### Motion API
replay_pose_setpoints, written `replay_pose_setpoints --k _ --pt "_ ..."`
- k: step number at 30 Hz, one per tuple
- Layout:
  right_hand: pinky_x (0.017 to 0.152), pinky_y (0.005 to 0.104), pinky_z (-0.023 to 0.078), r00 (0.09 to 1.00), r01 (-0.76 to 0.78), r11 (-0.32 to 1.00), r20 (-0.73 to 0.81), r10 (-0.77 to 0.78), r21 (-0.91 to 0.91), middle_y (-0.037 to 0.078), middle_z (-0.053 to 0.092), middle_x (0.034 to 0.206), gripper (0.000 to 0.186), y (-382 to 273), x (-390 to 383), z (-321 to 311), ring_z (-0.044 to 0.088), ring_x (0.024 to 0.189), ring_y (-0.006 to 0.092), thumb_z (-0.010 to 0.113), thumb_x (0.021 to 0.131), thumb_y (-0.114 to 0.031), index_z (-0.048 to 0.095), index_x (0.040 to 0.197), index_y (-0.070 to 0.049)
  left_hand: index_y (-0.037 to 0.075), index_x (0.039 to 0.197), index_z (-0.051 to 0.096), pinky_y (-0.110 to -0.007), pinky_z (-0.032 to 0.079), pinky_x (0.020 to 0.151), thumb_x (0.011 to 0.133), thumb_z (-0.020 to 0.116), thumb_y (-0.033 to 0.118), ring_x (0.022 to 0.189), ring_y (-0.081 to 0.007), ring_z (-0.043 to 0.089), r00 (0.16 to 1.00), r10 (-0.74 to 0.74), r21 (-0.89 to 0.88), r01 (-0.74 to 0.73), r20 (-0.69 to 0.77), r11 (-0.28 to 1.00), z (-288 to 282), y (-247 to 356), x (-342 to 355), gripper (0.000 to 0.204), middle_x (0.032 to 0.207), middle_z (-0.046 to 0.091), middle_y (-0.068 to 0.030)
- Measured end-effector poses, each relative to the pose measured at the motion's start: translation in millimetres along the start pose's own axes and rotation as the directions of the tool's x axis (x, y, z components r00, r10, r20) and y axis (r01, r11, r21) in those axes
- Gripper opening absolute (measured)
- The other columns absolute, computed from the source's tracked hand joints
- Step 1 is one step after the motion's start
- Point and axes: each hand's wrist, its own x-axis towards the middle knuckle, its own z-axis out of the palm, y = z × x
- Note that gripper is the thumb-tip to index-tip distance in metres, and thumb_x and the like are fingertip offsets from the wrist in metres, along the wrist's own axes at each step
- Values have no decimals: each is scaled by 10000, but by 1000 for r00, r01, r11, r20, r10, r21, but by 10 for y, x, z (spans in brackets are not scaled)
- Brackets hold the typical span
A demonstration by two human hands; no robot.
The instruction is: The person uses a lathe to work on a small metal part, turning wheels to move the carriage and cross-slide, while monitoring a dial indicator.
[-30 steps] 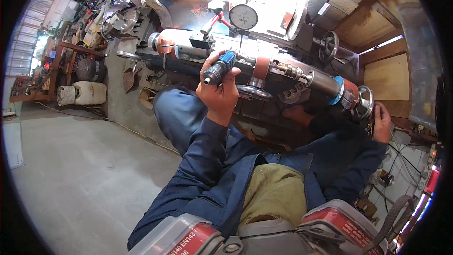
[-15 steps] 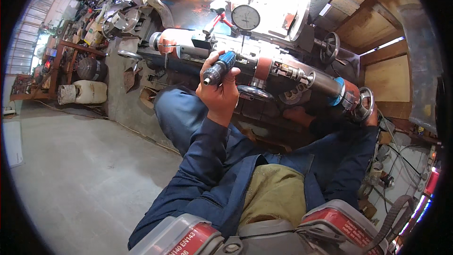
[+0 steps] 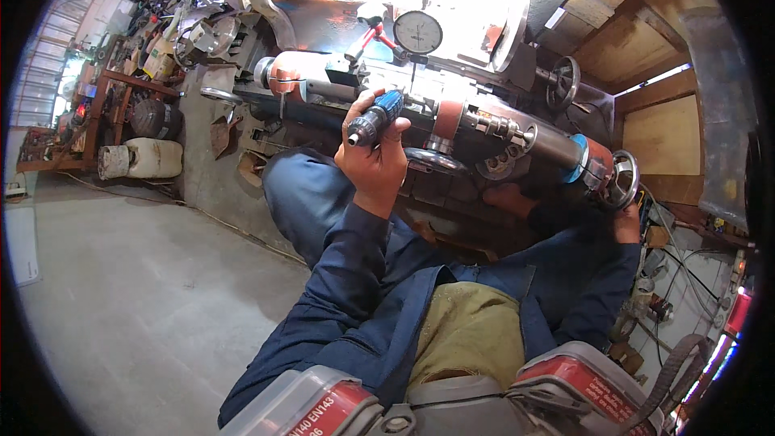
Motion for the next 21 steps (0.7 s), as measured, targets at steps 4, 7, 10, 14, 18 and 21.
replay_pose_setpoints --k 4,7,10,14,18,21 --pt "904 329 462 997 -79 993 14 80 -90 105 675 1084 284 -53 -69 -22 615 1021 215 523 886 -40 622 1148 6 -15 1162 578 -312 540 842 841 763 181 966 -202 683 1000 -21 -16 21 6 1000 33 -6 -3 419 1078 696 -133" --pt "885 328 467 997 71 994 -5 -71 86 102 676 1082 260 -188 -76 151 616 1010 206 543 916 -85 621 1144 11 -10 1148 588 -309 541 829 840 764 187 956 -203 688 999 -33 -8 33 16 999 16 -16 -19 406 1075 698 -127" --pt "848 329 475 992 117 988 -60 -112 96 94 680 1057 270 -225 -36 172 622 969 192 568 951 -185 629 1126 11 -8 1145 590 -309 546 810 843 760 185 933 -206 696 998 -43 9 43 48 999 50 -23 -43 397 1065 700 -127" --pt "823 331 481 988 142 988 -66 -139 52 86 684 1035 305 -399 89 263 628 938 187 585 961 -251 633 1116 8 -3 1139 595 -308 550 792 851 750 182 914 -209 702 993 25 97 -36 115 995 35 -20 -47 376 1054 702 -130" --pt "821 331 483 984 152 988 -95 -148 37 84 684 1035 314 -467 173 308 630 936 191 594 956 -261 632 1119 5 2 1147 588 -314 553 782 858 741 183 913 -227 709 993 -8 83 -2 114 997 59 -46 -70 374 1049 705 -136" --pt "819 331 484 983 154 987 -103 -150 36 83 684 1034 321 -477 199 313 632 933 194 601 953 -268 631 1121 3 2 1159 581 -317 554 777 859 738 177 921 -247 712 993 6 105 -18 121 994 70 -61 -76 382 1051 705 -141"
